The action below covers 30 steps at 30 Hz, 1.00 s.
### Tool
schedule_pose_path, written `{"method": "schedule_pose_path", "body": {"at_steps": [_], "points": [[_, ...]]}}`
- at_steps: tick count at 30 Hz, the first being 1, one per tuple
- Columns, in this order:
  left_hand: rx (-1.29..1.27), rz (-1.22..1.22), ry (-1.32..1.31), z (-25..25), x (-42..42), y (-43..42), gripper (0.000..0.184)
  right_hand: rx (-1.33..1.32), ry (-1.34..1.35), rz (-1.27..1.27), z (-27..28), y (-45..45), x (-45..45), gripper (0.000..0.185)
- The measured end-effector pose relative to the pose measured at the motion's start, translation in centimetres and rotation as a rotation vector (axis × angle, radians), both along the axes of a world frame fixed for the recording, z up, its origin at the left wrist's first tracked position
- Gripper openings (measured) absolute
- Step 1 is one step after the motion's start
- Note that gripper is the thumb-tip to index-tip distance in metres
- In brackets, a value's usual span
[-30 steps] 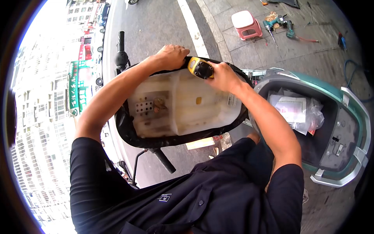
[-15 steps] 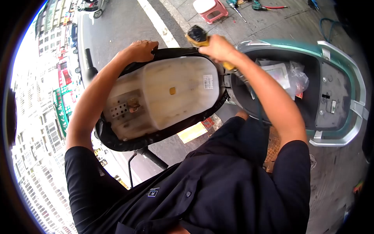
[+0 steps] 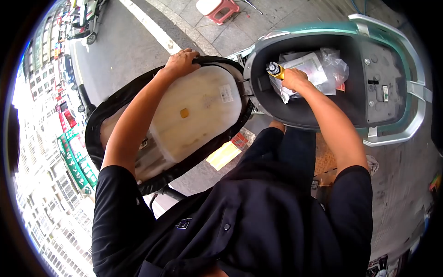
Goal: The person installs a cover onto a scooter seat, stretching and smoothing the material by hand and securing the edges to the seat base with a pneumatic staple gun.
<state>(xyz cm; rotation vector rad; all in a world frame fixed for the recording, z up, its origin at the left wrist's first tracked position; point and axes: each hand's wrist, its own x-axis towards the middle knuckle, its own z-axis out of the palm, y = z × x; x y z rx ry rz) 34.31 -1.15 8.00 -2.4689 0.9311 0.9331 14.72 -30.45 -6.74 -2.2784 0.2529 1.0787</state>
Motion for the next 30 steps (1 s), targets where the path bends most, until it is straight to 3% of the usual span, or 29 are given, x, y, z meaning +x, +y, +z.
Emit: {"method": "schedule_pose_path", "body": {"at_steps": [6,10,13,16,18,20,22,27,30], "points": [[0.043,-0.146,-0.034,-5.9,-0.8,-1.5,0.050,0.078,0.249,-0.042,-4.8,-2.7,-2.0,0.022],[0.056,-0.125,-0.090,-8.6,-1.4,-2.5,0.031,0.039,0.228,-0.077,-7.1,-3.7,-2.5,0.027],[0.055,-0.146,-0.142,-10.2,-1.6,-2.8,0.030,-0.025,0.190,-0.051,-9.2,-4.2,-2.9,0.031],[-0.026,-0.201,-0.125,-12.7,-1.7,-2.7,0.030,-0.085,0.217,-0.004,-8.2,-3.9,-3.0,0.034],[-0.028,-0.198,-0.068,-14.2,-1.4,-3.1,0.029,-0.312,-0.003,0.098,-6.1,-3.1,-3.0,0.039],[-0.034,-0.186,-0.001,-15.9,-1.5,-3.6,0.028,-0.346,-0.017,0.172,-5.9,-2.9,-2.8,0.039],[-0.073,-0.167,0.016,-16.8,-1.5,-4.4,0.025,-0.314,-0.412,0.223,-4.3,-2.1,-1.7,0.033],[-0.194,-0.270,-0.074,-17.6,-1.7,-3.7,0.025,0.296,-0.362,0.191,-0.4,1.9,6.2,0.031],[-0.147,-0.225,-0.091,-15.9,-0.6,-4.3,0.027,0.335,-0.383,0.177,2.1,5.1,9.9,0.033]]}}
